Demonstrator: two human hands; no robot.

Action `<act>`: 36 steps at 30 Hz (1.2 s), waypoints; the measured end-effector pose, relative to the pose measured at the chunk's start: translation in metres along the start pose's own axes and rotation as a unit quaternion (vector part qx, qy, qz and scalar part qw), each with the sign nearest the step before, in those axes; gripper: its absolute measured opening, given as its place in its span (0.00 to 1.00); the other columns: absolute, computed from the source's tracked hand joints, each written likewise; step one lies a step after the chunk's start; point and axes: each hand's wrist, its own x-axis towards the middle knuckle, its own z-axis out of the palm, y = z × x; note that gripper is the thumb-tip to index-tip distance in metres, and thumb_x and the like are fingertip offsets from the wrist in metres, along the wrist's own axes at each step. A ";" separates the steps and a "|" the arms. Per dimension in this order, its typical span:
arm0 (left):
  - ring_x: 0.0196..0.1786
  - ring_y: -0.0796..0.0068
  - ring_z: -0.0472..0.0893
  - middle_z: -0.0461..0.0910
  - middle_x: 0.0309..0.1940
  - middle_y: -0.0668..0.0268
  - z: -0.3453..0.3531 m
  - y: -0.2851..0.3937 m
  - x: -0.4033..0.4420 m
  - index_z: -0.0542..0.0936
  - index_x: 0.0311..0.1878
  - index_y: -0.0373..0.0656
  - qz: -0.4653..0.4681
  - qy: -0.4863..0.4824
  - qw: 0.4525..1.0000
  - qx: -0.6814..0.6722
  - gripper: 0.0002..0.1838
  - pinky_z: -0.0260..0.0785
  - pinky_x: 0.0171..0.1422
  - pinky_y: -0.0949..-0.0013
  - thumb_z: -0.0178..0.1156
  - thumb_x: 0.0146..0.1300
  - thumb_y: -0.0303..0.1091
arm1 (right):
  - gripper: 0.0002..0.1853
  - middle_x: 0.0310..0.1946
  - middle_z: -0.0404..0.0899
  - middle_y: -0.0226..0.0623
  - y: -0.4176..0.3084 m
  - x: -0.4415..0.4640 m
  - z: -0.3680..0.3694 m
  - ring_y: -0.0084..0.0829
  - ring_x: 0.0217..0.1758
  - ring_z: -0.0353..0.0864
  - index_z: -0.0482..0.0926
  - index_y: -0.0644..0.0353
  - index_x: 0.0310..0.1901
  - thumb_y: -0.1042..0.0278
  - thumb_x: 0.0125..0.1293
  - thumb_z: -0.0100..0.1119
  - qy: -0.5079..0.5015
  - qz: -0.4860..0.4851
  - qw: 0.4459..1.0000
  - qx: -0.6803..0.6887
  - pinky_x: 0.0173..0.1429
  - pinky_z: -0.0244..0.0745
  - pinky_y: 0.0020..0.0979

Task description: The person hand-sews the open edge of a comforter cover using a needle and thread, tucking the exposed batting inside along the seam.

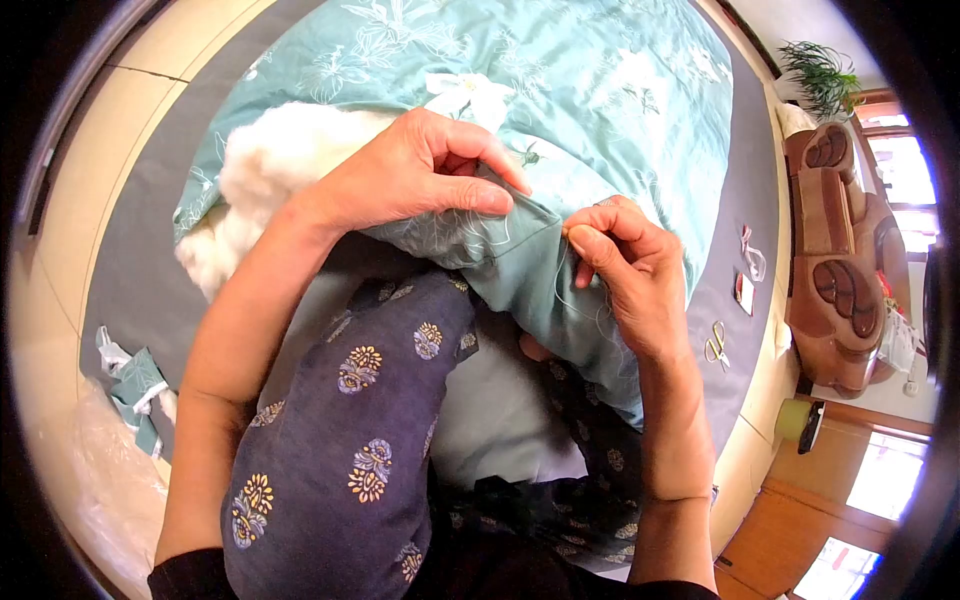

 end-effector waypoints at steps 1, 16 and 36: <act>0.36 0.86 0.74 0.80 0.33 0.72 0.000 -0.002 0.000 0.85 0.41 0.39 0.015 -0.001 1.000 0.016 0.08 0.66 0.40 0.79 0.68 0.57 0.24 | 0.07 0.34 0.76 0.31 0.001 0.000 0.000 0.18 0.32 0.74 0.84 0.66 0.39 0.72 0.66 0.61 -0.002 0.003 1.000 0.003 0.33 0.72 0.21; 0.33 0.89 0.74 0.79 0.35 0.73 0.008 0.007 -0.003 0.82 0.43 0.41 -0.017 0.034 0.999 0.030 0.10 0.64 0.34 0.80 0.68 0.57 0.24 | 0.09 0.34 0.78 0.29 0.005 0.001 -0.001 0.17 0.32 0.74 0.82 0.66 0.39 0.68 0.69 0.60 0.000 0.002 0.999 0.044 0.34 0.71 0.20; 0.26 0.88 0.72 0.79 0.36 0.69 0.006 -0.017 -0.001 0.80 0.34 0.40 0.141 0.025 0.988 0.053 0.05 0.62 0.29 0.82 0.68 0.56 0.23 | 0.08 0.34 0.79 0.28 0.006 -0.002 0.001 0.16 0.33 0.73 0.81 0.65 0.40 0.68 0.70 0.59 -0.016 0.023 0.997 0.065 0.36 0.71 0.21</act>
